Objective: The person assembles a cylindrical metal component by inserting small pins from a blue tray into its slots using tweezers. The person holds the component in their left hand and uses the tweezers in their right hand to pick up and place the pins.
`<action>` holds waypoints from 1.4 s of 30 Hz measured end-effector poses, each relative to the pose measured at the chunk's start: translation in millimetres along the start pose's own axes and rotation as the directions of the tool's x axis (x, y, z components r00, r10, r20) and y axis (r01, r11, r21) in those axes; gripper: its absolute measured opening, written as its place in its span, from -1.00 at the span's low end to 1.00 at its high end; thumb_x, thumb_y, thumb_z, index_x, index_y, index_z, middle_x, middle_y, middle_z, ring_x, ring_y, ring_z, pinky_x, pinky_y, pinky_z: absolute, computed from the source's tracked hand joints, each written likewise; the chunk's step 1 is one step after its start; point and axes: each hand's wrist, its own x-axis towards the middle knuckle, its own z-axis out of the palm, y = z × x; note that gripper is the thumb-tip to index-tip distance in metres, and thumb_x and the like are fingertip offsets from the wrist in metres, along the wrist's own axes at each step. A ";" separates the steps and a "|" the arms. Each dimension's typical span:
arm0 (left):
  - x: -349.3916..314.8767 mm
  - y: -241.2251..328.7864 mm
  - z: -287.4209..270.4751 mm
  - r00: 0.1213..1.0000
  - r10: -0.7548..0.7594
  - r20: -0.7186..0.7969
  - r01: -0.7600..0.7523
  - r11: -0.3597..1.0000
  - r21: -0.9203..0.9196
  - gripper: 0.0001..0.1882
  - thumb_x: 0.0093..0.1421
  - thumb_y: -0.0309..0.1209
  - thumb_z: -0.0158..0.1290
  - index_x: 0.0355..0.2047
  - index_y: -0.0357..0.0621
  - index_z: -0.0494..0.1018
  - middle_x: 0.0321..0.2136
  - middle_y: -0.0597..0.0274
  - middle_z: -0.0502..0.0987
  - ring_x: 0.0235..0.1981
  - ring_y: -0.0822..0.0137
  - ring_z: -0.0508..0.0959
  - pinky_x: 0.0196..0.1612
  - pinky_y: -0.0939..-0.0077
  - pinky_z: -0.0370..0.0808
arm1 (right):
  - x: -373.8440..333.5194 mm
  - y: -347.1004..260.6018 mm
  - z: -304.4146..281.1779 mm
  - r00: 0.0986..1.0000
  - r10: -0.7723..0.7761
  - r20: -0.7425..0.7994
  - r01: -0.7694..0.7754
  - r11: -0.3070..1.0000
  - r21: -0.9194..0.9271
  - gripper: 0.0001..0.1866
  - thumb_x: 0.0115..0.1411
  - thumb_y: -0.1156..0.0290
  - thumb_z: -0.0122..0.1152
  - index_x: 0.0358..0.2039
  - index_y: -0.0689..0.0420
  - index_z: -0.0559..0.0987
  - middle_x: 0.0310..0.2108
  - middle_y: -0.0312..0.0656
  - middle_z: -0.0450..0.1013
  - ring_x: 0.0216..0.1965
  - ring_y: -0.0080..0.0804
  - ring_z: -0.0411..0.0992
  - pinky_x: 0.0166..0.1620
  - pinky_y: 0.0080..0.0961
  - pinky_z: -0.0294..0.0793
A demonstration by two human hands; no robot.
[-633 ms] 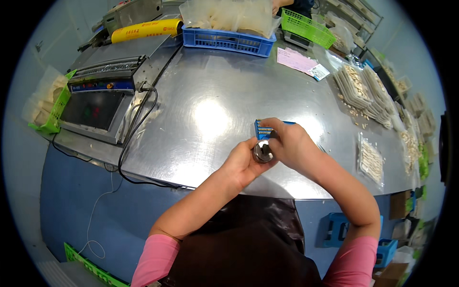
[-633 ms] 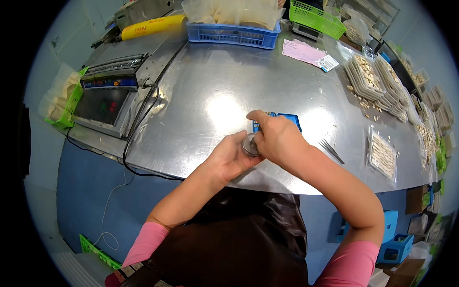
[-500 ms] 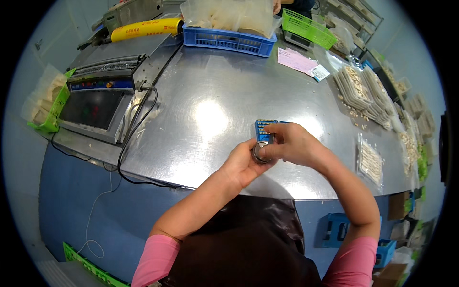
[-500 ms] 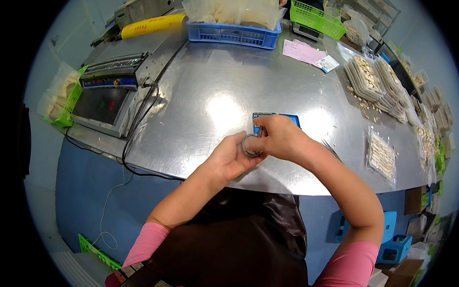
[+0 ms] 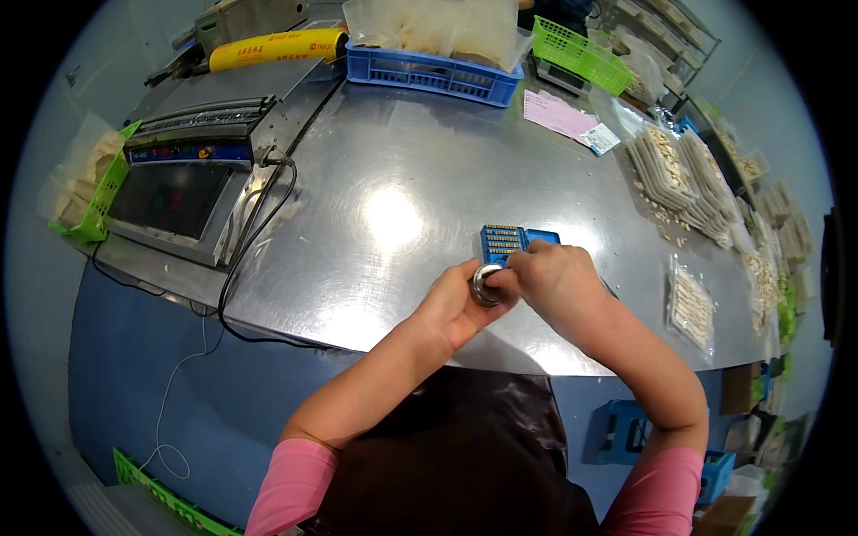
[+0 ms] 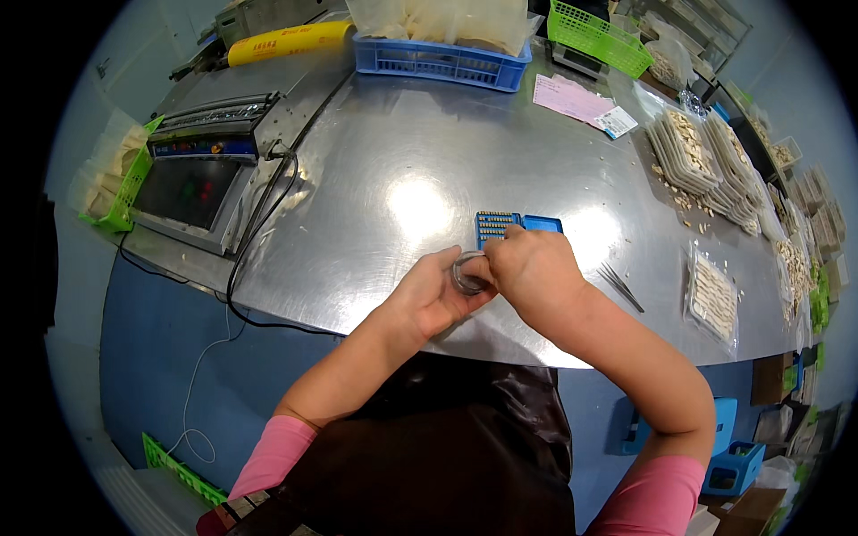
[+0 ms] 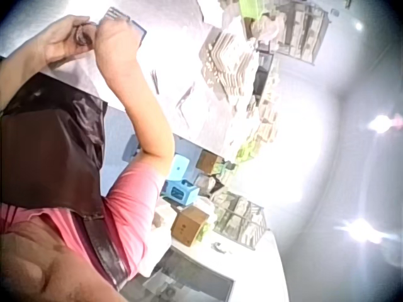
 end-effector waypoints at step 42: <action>-0.5 3.1 -9.0 0.998 0.006 0.055 -0.002 0.998 -0.059 -0.70 0.30 -0.44 -0.28 -0.02 -0.33 0.22 -0.15 0.03 0.39 -0.21 0.27 0.49 -0.02 0.28 0.49 | 10.1 3.1 -18.0 0.961 -0.263 -0.084 0.273 0.950 0.154 -0.63 -0.13 0.48 0.30 -0.21 0.10 0.55 -0.08 -0.09 0.38 -0.05 -0.21 0.39 -0.13 -0.41 0.49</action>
